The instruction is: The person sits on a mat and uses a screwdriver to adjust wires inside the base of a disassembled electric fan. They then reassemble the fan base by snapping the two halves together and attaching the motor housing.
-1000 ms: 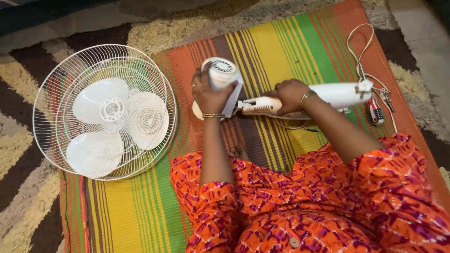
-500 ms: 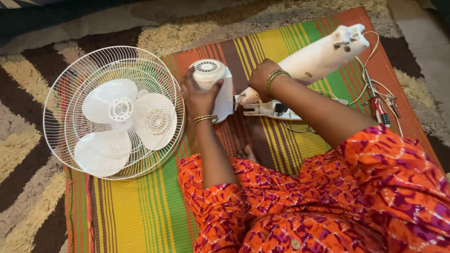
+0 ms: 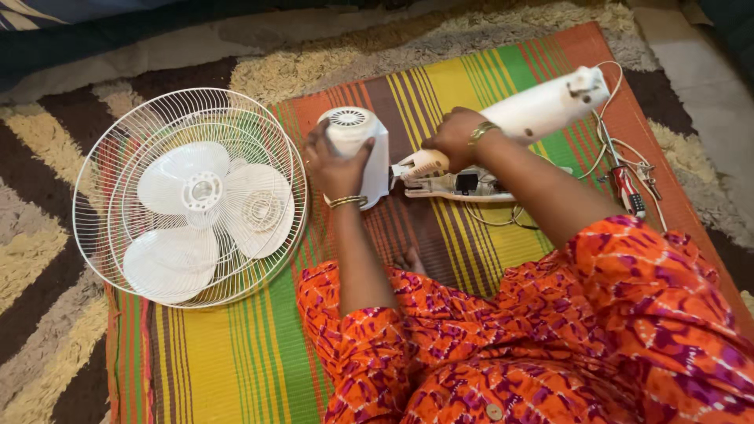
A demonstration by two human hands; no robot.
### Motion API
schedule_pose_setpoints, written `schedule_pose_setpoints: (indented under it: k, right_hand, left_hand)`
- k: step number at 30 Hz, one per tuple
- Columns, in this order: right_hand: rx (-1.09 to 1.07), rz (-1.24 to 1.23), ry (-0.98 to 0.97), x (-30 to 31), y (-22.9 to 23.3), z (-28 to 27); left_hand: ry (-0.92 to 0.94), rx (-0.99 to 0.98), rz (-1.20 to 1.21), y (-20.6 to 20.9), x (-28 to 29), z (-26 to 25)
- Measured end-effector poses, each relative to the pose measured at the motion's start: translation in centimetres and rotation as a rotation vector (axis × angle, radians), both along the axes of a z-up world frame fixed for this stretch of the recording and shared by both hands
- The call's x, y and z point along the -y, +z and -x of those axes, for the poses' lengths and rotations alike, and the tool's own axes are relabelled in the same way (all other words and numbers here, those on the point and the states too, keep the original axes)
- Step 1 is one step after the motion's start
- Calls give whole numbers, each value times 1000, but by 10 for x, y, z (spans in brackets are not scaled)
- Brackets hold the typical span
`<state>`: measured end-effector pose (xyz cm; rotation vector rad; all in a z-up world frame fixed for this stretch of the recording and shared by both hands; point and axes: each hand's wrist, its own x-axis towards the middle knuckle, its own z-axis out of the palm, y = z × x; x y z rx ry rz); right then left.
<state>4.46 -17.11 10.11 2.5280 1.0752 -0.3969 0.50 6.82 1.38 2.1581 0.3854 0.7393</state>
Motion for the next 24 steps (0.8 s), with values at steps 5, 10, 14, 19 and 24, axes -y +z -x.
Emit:
schedule_pose_setpoints:
  k: [5, 10, 14, 19, 24]
  right_hand:
    - [-28, -101, 0, 19, -1, 1]
    - [75, -158, 110, 7, 5, 15]
    - [130, -173, 141, -15, 20, 30]
    - [149, -46, 109, -48, 42, 46]
    - [132, 94, 39, -75, 54, 57]
  left_hand:
    - [-145, 61, 60, -4, -46, 2]
    - [-256, 103, 347, -8, -79, 9]
    - [-280, 110, 513, -11, -97, 30]
    - [-276, 186, 574, -19, -105, 41]
    - [-263, 217, 543, -29, -106, 39]
